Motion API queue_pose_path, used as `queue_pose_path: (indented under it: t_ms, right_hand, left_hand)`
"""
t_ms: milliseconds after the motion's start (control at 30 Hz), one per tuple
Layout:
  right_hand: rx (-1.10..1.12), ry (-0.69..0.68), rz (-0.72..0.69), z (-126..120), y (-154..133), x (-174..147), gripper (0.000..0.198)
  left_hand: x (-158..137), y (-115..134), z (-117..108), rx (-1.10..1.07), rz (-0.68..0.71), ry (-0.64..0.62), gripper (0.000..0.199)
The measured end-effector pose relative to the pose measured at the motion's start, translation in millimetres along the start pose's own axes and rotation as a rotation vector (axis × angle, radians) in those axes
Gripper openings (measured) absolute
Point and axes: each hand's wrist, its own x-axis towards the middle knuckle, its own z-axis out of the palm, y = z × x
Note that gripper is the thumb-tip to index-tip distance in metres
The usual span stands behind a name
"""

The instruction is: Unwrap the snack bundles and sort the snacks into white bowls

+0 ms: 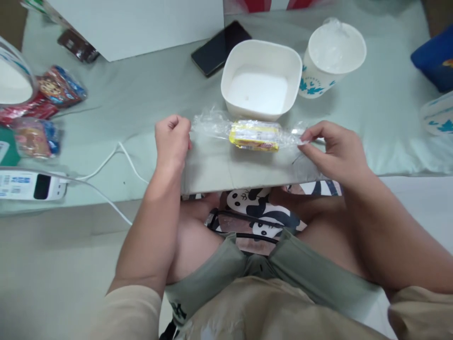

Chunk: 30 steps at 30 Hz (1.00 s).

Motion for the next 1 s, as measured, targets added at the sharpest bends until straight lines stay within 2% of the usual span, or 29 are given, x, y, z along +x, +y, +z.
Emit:
queue_pose_path:
  t_ms: [67, 133, 200, 267, 333, 400, 467, 500, 567, 633, 700, 767, 833, 900, 933, 967, 1000]
  right_hand:
    - [-0.079, 0.029, 0.074, -3, 9, 0, 0.005]
    - [-0.194, 0.056, 0.102, -3, 15, 1, 0.004]
    - [-0.283, 0.12, 0.086, -3, 14, 2, 0.013]
    - [-0.265, 0.214, 0.008, -1, 7, 2, 0.022]
    - [-0.181, 0.23, -0.116, 4, -6, 1, 0.025]
    - [-0.142, 0.131, -0.202, 14, -18, 2, 0.032]
    - [-0.187, 0.011, -0.22, 25, -26, 2, 0.034]
    - [-0.218, -0.018, -0.22, 29, -28, 3, 0.028]
    - [-0.256, -0.014, -0.234, 35, -29, 4, 0.015]
    - [-0.251, 0.022, -0.267, 34, -30, 3, 0.019]
    - [-0.197, 0.001, -0.346, 29, -32, 0, 0.021]
    - [-0.121, -0.13, -0.421, 24, -35, -5, 0.023]
    - [-0.068, -0.292, -0.42, 22, -38, -8, 0.028]
    - [-0.061, -0.33, -0.338, 25, -40, -7, 0.031]
    - [-0.072, -0.291, -0.288, 28, -41, -5, 0.031]
    - [-0.091, -0.231, -0.25, 32, -41, -1, 0.03]
    - [-0.118, -0.168, -0.228, 36, -41, 3, 0.029]
  left_hand:
    - [3, -4, -3, 0.09, -0.026, -0.051, 0.033]
    - [5, -8, -7, 0.223, 0.009, -0.118, 0.033]
    - [6, -10, -10, 0.329, 0.063, -0.088, 0.031]
    - [5, -9, -10, 0.309, 0.211, 0.023, 0.024]
    - [-1, -5, -7, 0.243, 0.431, 0.045, 0.017]
    - [-8, 0, 0, 0.26, 0.619, -0.095, 0.019]
    - [-15, 3, 9, 0.354, 0.711, -0.261, 0.025]
    - [-18, 4, 13, 0.395, 0.734, -0.31, 0.022]
    - [-22, 5, 18, 0.423, 0.767, -0.351, 0.009]
    - [-25, 7, 18, 0.379, 0.796, -0.339, 0.003]
    - [-27, 11, 13, 0.316, 0.808, -0.32, 0.01]
    - [-32, 18, 5, 0.269, 0.782, -0.378, 0.013]
    - [-37, 24, -2, 0.254, 0.692, -0.581, 0.018]
    - [-39, 28, -6, 0.27, 0.554, -0.759, 0.029]
    - [-39, 28, -6, 0.285, 0.488, -0.742, 0.034]
    - [-37, 26, -5, 0.296, 0.438, -0.639, 0.036]
    - [-33, 24, -3, 0.306, 0.407, -0.475, 0.033]
